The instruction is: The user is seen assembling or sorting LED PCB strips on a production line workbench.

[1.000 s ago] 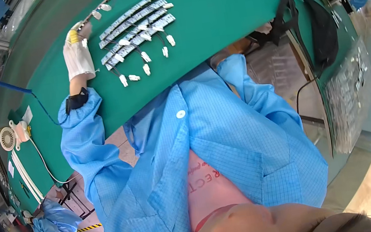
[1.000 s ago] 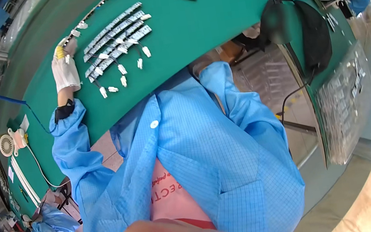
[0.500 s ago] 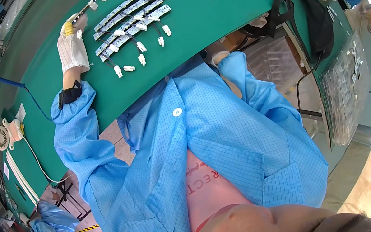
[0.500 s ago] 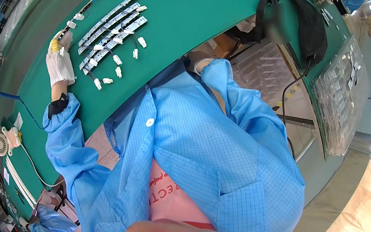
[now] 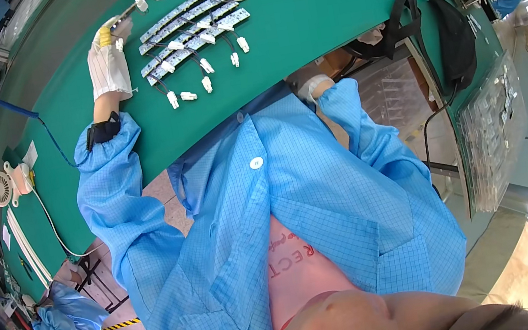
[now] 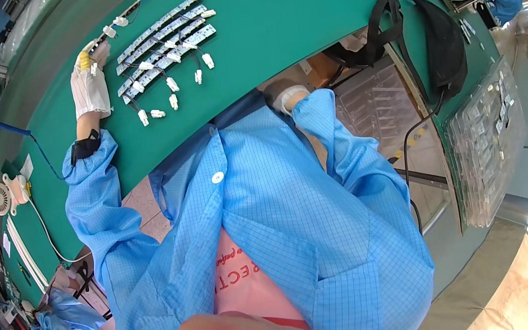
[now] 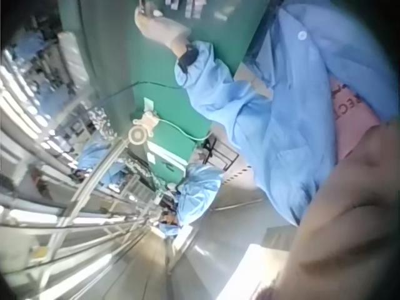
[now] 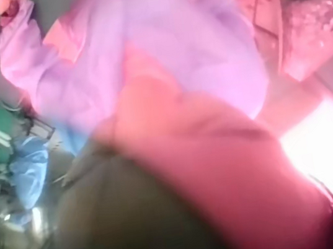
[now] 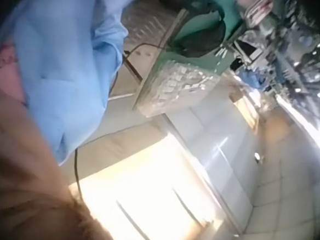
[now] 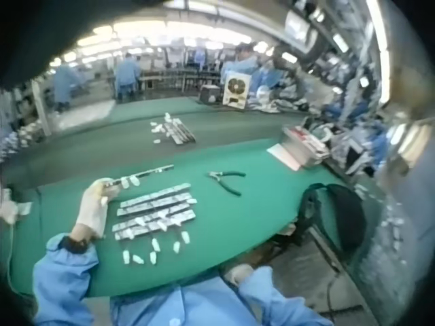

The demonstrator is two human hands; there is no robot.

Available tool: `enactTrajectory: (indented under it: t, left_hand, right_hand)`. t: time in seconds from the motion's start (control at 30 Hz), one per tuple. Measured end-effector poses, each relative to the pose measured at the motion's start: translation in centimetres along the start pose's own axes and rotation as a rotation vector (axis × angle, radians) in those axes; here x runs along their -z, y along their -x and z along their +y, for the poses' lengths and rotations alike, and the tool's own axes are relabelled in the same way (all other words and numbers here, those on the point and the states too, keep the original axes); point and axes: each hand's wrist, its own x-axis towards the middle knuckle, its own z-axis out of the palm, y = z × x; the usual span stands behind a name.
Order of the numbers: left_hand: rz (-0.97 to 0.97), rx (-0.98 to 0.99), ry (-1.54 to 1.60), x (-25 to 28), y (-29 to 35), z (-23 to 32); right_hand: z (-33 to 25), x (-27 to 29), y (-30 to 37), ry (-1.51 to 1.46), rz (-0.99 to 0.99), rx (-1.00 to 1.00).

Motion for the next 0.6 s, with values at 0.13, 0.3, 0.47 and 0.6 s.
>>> enactTrajectory:
  t: [0.13,0.3,0.47,0.6]
  left_hand:
    - [0.012,0.079,0.003,-0.3,-0.1,0.7]
    - [0.051,0.081,0.043,-0.9,-0.4,1.2]
    - [0.083,0.133,0.495,0.3,-0.5,-2.2]
    - [0.177,0.262,0.630,-0.4,-0.6,-0.1]
  right_hand:
    - [0.3,-1.1,1.0,0.065,-0.086,0.142]
    - [-4.2,4.3,6.2,0.260,-0.073,0.061]
    - [-5.2,16.6,14.7,-0.349,-0.123,0.576]
    - [-5.9,23.7,12.1,-0.459,0.357,0.454]
